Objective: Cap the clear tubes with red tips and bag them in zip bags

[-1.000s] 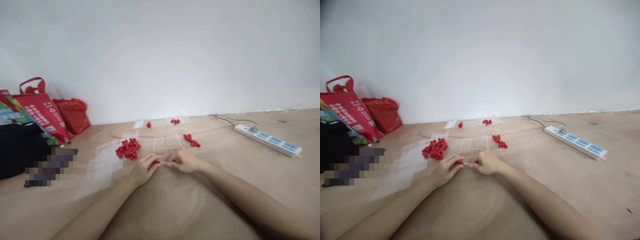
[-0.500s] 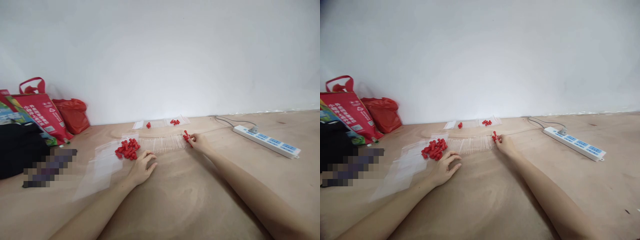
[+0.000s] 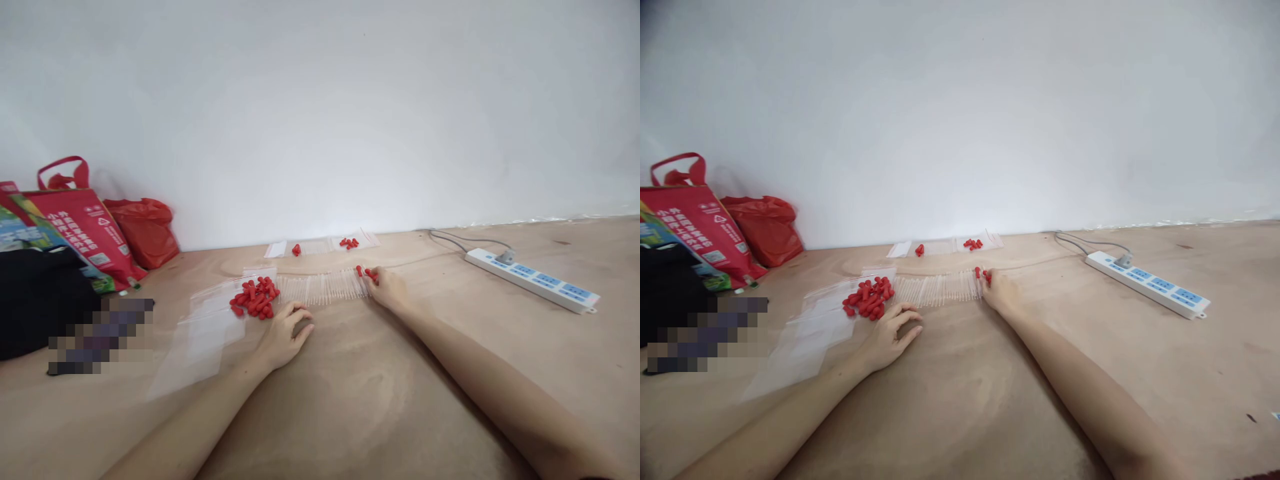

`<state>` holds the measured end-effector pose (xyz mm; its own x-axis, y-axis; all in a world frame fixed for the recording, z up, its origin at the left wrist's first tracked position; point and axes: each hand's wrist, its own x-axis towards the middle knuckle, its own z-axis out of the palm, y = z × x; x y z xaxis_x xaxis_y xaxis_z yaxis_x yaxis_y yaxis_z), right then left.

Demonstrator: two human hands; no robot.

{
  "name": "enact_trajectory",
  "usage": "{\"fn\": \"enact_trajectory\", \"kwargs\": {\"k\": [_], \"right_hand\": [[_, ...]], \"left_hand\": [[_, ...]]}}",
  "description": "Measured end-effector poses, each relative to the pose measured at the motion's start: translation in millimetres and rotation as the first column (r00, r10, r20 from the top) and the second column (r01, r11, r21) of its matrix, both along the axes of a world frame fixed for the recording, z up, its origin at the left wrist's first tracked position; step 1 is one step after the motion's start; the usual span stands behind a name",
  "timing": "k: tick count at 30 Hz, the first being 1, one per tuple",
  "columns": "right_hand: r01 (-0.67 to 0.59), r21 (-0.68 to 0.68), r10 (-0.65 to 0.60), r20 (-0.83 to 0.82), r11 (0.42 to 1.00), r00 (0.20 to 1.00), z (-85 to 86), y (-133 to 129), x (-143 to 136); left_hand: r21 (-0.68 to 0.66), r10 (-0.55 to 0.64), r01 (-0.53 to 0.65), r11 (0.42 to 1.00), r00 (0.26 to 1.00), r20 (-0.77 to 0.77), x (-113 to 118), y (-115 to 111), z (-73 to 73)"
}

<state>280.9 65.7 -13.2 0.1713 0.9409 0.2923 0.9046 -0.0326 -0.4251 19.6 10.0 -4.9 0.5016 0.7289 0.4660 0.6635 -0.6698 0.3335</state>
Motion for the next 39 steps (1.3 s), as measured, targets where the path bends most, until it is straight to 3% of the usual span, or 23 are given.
{"fn": "enact_trajectory", "kwargs": {"k": [5,11,16,21,26,29,33,39], "right_hand": [[-0.007,0.005,0.006,0.081,1.0,0.997,8.9,18.1,13.0],[-0.057,-0.069,0.068,0.158,0.996,0.985,4.7,39.8,7.4],[-0.037,0.024,0.035,0.096,0.999,0.995,5.4,42.1,5.4],[-0.045,0.199,0.071,-0.124,0.979,0.99,10.4,33.5,5.1],[-0.189,0.301,0.305,-0.408,0.935,0.86,0.6,10.0,-4.5],[-0.261,0.354,0.4,-0.415,0.898,0.817,-7.3,-7.1,-11.4],[-0.306,0.357,0.439,-0.39,0.882,0.809,-10.9,-21.6,-19.1],[-0.329,0.353,0.437,-0.29,0.876,0.851,-11.3,-29.6,-28.3]], "left_hand": [[-0.013,-0.002,0.002,1.0,1.0,-0.004,0.0,0.2,0.3],[-0.01,0.001,-0.001,1.0,1.0,0.006,-0.1,-1.4,-0.9],[0.028,0.177,-0.178,0.984,0.984,0.031,-0.6,3.5,-1.5],[0.029,0.416,-0.415,0.909,0.906,-0.075,9.0,26.5,10.0],[0.016,0.576,-0.6,0.8,0.76,-0.302,31.6,55.2,24.5],[0.006,0.606,-0.642,0.767,0.722,-0.334,40.3,68.4,25.5],[-0.005,0.624,-0.677,0.736,0.682,-0.381,44.2,77.6,22.9],[0.007,0.62,-0.68,0.733,0.665,-0.416,47.5,81.3,21.0]]}}
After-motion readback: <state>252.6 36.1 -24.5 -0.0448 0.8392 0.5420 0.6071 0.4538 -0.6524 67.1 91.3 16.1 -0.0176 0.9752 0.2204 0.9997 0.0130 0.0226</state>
